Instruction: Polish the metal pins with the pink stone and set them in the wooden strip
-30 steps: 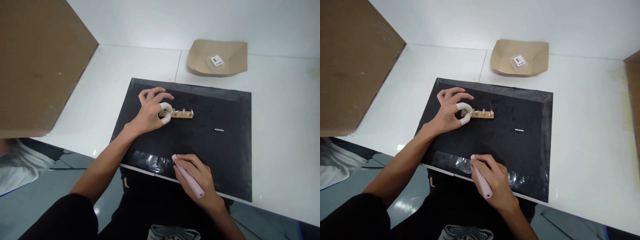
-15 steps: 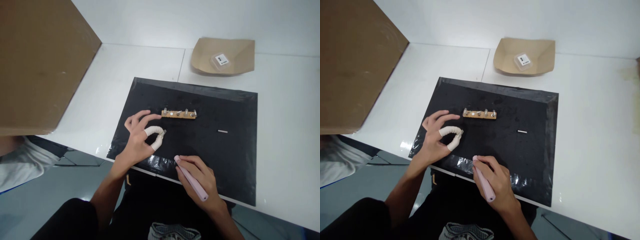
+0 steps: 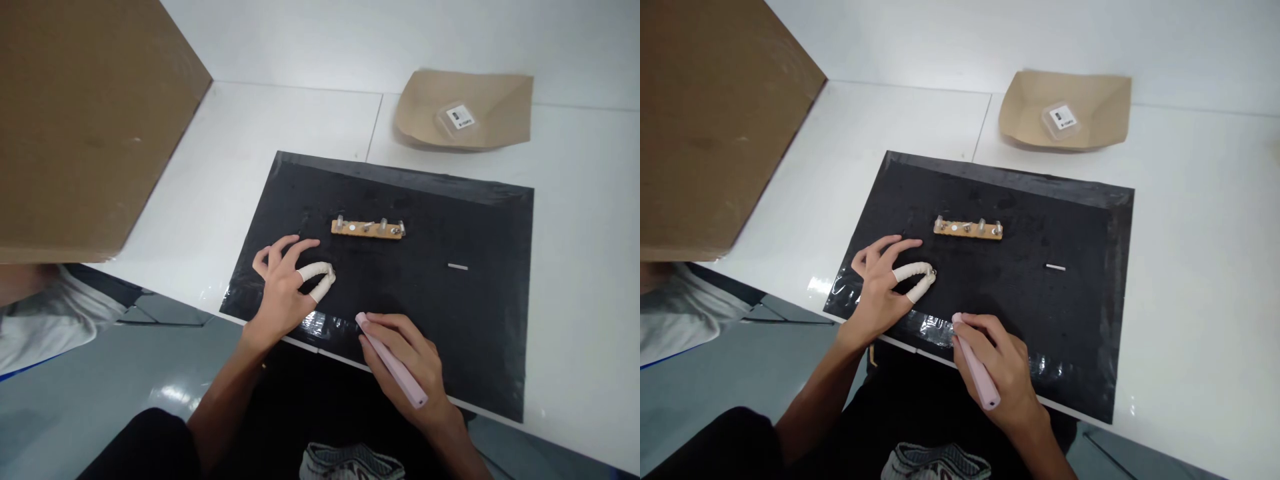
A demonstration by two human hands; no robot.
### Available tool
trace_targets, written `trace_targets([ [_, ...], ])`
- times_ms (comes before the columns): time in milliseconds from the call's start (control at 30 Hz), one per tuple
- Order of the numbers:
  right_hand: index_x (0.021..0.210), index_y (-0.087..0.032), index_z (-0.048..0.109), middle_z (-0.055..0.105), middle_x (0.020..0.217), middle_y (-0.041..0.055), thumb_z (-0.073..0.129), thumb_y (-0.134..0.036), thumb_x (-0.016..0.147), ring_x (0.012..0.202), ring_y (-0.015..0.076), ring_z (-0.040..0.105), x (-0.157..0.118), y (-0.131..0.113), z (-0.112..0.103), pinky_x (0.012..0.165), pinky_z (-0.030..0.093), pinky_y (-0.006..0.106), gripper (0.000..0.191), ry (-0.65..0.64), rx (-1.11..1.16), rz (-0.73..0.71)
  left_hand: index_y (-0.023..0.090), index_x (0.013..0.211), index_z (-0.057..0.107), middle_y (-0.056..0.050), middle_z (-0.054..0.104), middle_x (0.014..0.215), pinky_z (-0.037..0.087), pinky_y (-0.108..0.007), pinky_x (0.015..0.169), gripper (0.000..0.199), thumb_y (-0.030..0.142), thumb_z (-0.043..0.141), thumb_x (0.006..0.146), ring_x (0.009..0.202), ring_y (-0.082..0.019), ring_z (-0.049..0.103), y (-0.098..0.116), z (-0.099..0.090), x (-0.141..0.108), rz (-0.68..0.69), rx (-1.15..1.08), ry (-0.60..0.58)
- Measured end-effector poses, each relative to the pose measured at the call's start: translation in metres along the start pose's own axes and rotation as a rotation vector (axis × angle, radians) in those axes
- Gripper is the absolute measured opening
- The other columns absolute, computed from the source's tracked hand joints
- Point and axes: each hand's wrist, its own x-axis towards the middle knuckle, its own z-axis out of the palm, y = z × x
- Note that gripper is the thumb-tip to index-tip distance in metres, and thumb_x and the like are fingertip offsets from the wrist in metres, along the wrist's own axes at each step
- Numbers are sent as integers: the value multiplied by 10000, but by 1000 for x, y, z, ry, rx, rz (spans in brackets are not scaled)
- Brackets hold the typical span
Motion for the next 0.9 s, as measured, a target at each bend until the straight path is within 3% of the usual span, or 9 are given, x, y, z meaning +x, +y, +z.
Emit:
trace_targets([
  [267,1254,-183,722,713,1226,93,712,-11,948,1030,145,764,-2,-1,0,925,655,250,351,2,-5,7,334,1029,846,-58,733,1408,287,-612,1141,85,304,804,962,1409,-353,549,1,-1,0,-43,-66,-31],
  [433,1230,-213,739,726,1191,70,708,-19,956,1057,150,759,3,-3,-6,960,655,259,337,31,79,89,332,1013,849,-58,722,1430,285,-634,1132,127,238,777,967,1404,-363,544,11,4,-3,-85,-37,-22],
  [567,1113,-231,754,747,1089,28,734,-54,948,980,116,762,15,-10,-13,897,649,206,243,122,78,139,336,953,849,-53,722,1425,276,-676,1122,122,245,769,970,1406,-386,546,18,7,-4,-136,-31,-2],
  [700,1105,-268,727,752,1076,34,692,-155,1002,920,151,776,15,-23,-11,731,670,253,156,311,83,211,323,955,840,-51,723,1415,296,-678,1127,125,219,771,955,1418,-371,544,25,5,-2,-144,-103,3],
  [800,1043,-282,774,764,883,7,774,-268,965,649,148,730,10,-30,-11,499,610,239,80,177,50,163,316,961,823,-33,732,1393,332,-672,1140,144,185,774,930,1399,-349,564,31,1,-1,-119,-240,-6],
  [833,1009,-283,790,754,810,-5,822,-274,926,587,146,704,10,-31,-12,477,605,240,89,136,29,146,312,963,816,-28,738,1380,347,-666,1150,142,182,774,926,1394,-339,571,34,0,-2,-105,-292,-6],
  [900,982,-262,797,741,742,-3,804,-233,938,560,151,695,10,-29,-13,505,631,248,53,177,-14,130,308,976,802,-22,745,1360,381,-644,1173,135,185,767,933,1386,-314,579,38,-2,-3,-88,-392,-8],
])
